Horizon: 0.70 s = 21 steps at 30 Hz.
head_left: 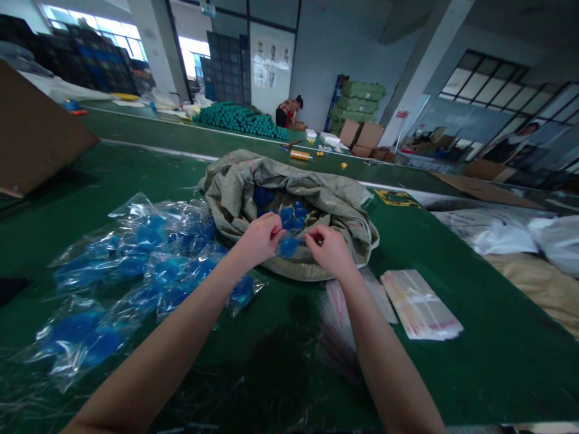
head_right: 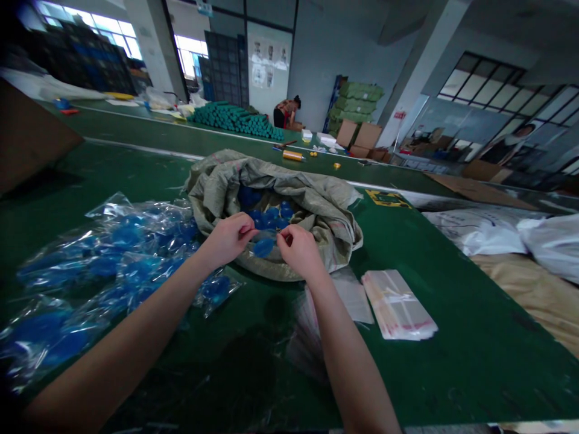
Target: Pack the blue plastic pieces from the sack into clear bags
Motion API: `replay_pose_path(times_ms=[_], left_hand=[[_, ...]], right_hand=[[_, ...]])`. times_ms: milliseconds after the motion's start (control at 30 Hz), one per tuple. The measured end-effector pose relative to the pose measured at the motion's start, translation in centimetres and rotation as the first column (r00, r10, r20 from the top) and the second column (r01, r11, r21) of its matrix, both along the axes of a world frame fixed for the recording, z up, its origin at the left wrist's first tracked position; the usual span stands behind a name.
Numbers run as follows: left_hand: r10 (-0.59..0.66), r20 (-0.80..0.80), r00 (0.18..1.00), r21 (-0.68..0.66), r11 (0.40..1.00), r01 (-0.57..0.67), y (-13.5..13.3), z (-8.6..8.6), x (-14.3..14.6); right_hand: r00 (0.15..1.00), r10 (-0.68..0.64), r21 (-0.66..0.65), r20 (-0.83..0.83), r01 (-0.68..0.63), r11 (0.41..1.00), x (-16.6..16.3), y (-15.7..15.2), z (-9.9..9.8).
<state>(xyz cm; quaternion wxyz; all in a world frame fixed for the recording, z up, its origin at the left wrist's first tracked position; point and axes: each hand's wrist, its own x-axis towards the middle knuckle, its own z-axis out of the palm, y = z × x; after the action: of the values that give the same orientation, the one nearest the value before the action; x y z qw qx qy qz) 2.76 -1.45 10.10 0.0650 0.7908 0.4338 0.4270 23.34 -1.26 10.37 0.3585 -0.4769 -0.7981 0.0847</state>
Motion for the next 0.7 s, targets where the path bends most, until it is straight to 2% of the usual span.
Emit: replay_pose_path(times_ms=[100, 233, 333, 400, 467, 533, 633, 700], left_hand=[[-0.007, -0.01, 1.0, 0.007, 1.0, 0.008, 0.3, -0.3, 0.3], [-0.018, -0.034, 0.999, -0.003, 1.0, 0.018, 0.9, -1.0, 0.6], [-0.17, -0.096, 0.981, -0.056, 0.985, 0.165, 0.7, -1.2, 0.8], [-0.29, -0.184, 0.939, -0.124, 0.955, 0.271, 0.2, -1.2, 1.1], [-0.352, -0.293, 0.889, -0.18, 0.933, 0.311, -0.4, -1.3, 1.6], [-0.344, -0.409, 0.845, -0.201, 0.938, 0.284, -0.9, -1.6, 2.2], [-0.24, -0.555, 0.797, -0.185, 0.969, 0.164, -1.1, -2.1, 2.9], [-0.169, -0.59, 0.79, -0.148, 0.984, 0.1, -1.0, -2.2, 2.9]], right_hand=[[1.0, -0.02, -0.002, 0.002, 0.02, 1.0, 0.1, 0.2, -0.2], [0.996, -0.072, -0.093, 0.047, 0.077, 0.993, -0.1, 1.1, -1.8], [0.993, -0.101, -0.112, 0.066, 0.108, 0.988, -0.1, 1.8, -2.8], [0.991, -0.116, -0.115, 0.072, 0.124, 0.986, -0.1, 2.0, -3.0], [0.988, -0.131, -0.12, 0.076, 0.14, 0.983, 0.0, 2.0, -3.0], [0.987, -0.142, -0.12, 0.081, 0.151, 0.981, 0.1, 2.1, -2.9], [0.985, -0.155, -0.119, 0.079, 0.163, 0.979, 0.4, 2.1, -2.8], [0.984, -0.168, -0.112, 0.066, 0.174, 0.978, 0.5, 2.1, -2.6]])
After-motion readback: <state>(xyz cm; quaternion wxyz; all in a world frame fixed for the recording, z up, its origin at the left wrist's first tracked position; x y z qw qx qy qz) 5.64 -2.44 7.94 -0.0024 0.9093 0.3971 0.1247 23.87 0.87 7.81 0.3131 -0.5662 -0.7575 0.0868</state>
